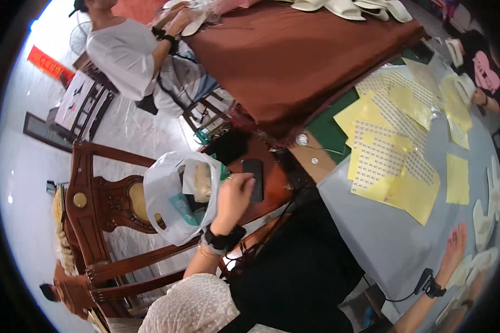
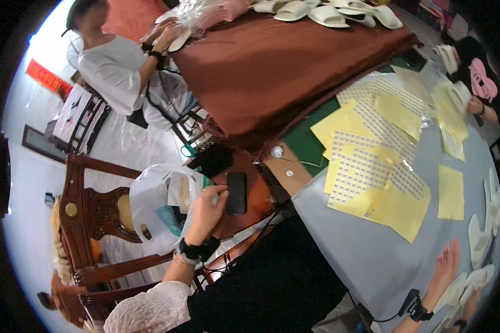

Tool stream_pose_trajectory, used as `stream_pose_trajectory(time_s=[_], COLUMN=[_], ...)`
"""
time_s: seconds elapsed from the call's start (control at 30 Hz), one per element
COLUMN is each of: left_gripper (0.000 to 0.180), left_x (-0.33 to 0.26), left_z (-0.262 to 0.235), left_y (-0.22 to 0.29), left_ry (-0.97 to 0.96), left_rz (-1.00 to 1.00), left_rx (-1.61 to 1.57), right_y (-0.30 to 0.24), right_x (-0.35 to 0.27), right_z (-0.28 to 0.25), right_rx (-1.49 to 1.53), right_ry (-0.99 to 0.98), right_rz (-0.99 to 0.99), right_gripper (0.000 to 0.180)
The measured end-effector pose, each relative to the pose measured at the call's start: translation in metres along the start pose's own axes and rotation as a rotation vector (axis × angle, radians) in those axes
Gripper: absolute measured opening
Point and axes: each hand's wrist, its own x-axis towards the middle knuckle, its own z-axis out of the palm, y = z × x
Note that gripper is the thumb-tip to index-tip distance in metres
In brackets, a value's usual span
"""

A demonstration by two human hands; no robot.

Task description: Applying size labels to the insoles of white slippers.

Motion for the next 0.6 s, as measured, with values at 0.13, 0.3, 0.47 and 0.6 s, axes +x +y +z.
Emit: stream_pose_trajectory(time_s=[0.13, 0.3, 0.47, 0.6], left_gripper=[0.013, 0.009, 0.009, 0.022], left_x=[-0.008, 0.014, 0.055, 0.103], left_z=[-0.007, -0.019, 0.0, 0.002], left_y=[-0.003, 0.007, 0.083, 0.149], left_ry=[0.093, 0.166, 0.057, 0.072], left_rz=[-0.066, -0.059, 0.232, 0.605], left_rx=[-0.046, -0.003, -0.198, -0.315], right_y=[0.0, 0.002, -0.006, -0.025], right_x=[0.006, 0.001, -0.014, -0.033], right_z=[0.004, 0.019, 0.061, 0.087], right_rx=[-0.027, -0.027, -0.005, 0.005], right_ry=[-0.036, -0.002, -0.026, -0.151], right_rz=[-0.03, -0.112, -0.064, -0.055], right_gripper=[0.042, 0.043, 0.039, 0.039])
